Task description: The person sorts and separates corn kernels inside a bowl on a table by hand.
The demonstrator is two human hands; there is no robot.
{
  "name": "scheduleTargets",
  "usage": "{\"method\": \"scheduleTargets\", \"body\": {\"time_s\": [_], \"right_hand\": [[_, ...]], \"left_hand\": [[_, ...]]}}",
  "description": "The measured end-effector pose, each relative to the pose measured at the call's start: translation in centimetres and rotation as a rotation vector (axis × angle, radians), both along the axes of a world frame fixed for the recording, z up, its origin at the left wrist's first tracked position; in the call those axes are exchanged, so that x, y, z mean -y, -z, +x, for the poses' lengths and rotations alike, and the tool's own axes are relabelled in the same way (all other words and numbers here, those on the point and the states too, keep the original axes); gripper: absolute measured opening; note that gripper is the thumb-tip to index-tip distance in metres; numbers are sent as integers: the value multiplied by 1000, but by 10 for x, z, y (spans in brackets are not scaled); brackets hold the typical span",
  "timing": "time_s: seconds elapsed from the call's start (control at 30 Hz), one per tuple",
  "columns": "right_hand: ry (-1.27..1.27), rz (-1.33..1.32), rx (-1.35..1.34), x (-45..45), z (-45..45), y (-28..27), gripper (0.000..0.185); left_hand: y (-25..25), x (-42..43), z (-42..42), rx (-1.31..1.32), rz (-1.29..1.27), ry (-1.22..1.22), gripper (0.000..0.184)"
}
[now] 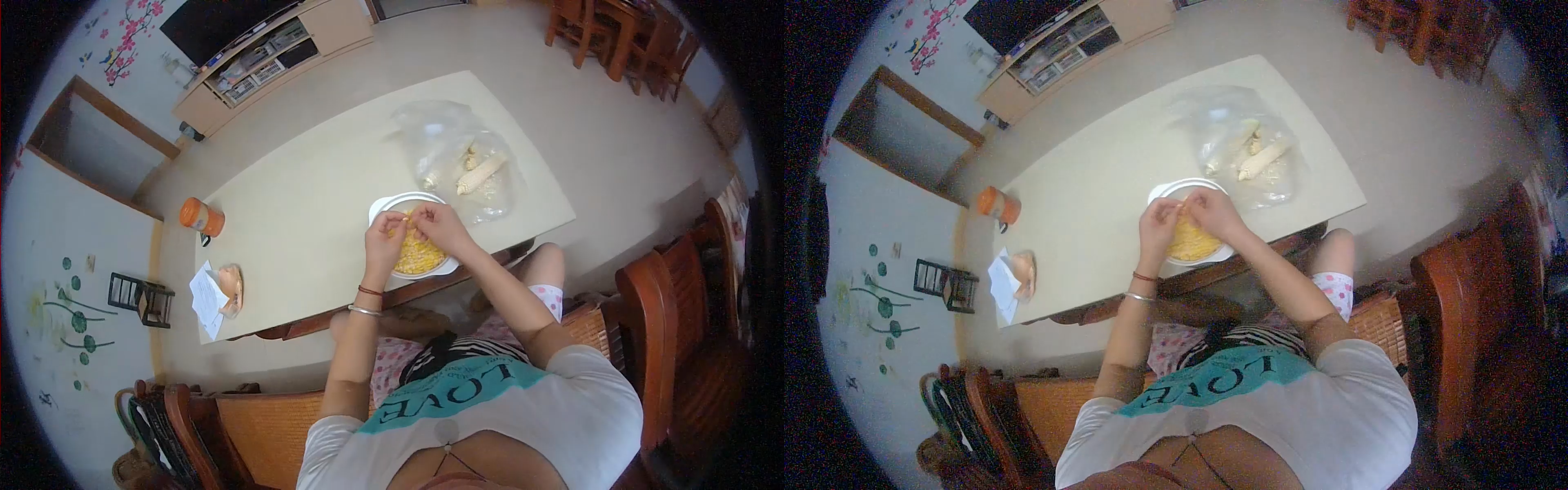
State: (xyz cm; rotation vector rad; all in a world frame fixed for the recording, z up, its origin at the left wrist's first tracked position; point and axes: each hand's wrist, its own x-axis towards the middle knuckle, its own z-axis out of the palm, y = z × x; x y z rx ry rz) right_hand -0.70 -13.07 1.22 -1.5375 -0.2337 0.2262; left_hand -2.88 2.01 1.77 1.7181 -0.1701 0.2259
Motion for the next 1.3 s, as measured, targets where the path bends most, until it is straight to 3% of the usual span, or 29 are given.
{"method": "scheduleTargets", "body": {"time_s": [0.1, 0.2, 1.3], "right_hand": [[16, -113, -17, -5, 2, 9, 11], [-13, -5, -44, -3, -2, 5, 13], [26, -64, -74, -4, -1, 2, 9]], "left_hand": [[0, 1, 1, 65, 77, -26, 8], [-5, -2, 0, 154, 237, -9, 9], [-15, 5, -5, 190, 317, -66, 7]]}}
